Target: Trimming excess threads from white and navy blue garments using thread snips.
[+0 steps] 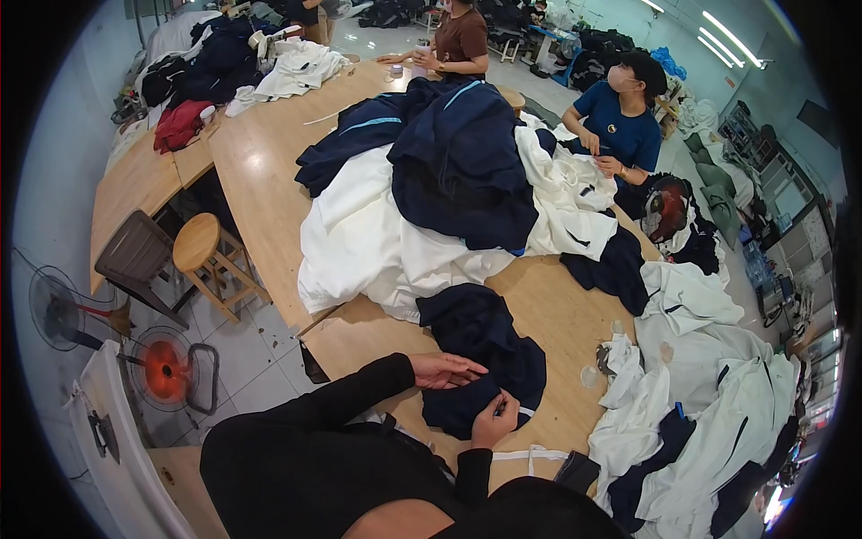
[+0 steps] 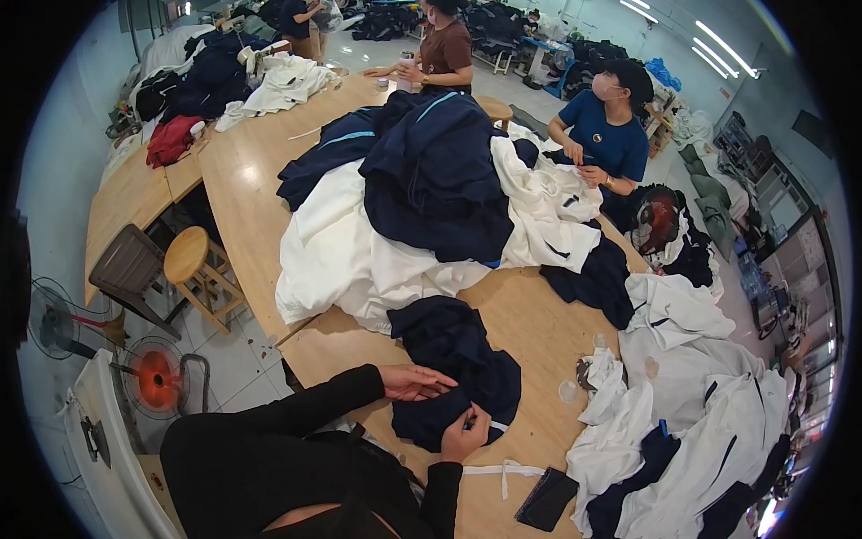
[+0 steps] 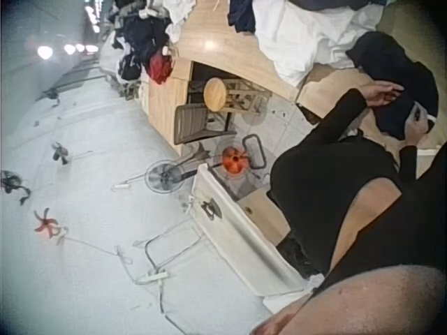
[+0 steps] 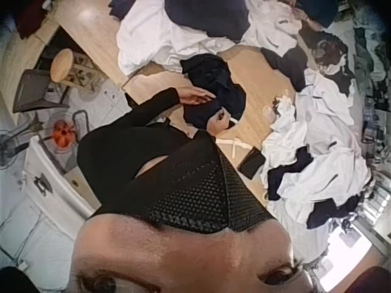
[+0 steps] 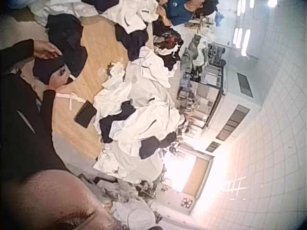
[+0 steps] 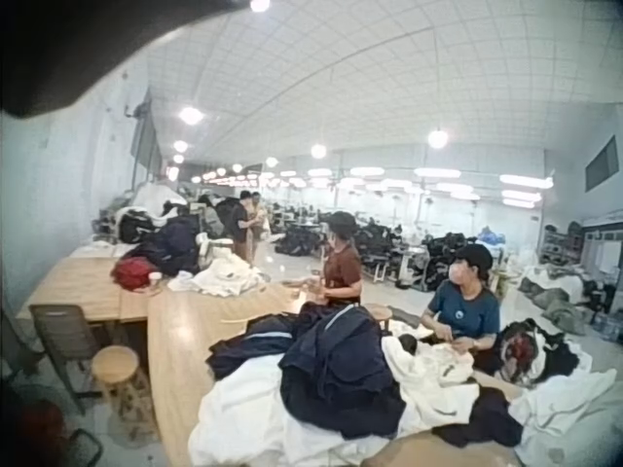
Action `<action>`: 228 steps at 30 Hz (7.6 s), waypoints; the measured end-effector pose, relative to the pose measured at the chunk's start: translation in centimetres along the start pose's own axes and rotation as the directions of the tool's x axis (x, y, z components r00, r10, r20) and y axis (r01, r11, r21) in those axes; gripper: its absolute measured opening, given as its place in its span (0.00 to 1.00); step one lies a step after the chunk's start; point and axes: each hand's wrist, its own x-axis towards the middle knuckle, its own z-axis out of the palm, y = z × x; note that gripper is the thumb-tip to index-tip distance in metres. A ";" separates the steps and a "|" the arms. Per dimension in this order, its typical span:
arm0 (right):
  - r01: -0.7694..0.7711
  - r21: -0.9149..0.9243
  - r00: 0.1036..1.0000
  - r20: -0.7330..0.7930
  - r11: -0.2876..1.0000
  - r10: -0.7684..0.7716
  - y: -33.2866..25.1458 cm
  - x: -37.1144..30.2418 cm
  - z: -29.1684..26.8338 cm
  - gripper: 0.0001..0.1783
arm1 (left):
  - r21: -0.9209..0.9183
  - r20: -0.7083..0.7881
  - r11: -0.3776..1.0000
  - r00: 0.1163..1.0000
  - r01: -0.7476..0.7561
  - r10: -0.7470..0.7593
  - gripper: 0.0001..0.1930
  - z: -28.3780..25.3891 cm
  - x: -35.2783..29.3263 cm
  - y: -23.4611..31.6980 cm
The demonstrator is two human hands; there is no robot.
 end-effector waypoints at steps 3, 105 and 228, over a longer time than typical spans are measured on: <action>0.000 -0.016 1.000 0.007 1.000 0.000 -0.1 0.0 0.0 0.06 | -0.012 0.001 1.000 1.000 0.000 0.000 0.24 -0.2 0.0 0.0; 0.046 -0.030 0.998 0.049 0.998 -0.045 -0.3 0.0 -0.8 0.08 | 0.012 -0.057 1.000 0.998 -0.018 0.019 0.26 -0.7 0.2 -1.1; 0.150 -0.226 0.981 0.158 0.962 -0.116 -18.4 2.4 -10.3 0.16 | 0.796 -0.054 0.524 0.825 -0.305 0.563 0.06 18.7 -3.8 3.1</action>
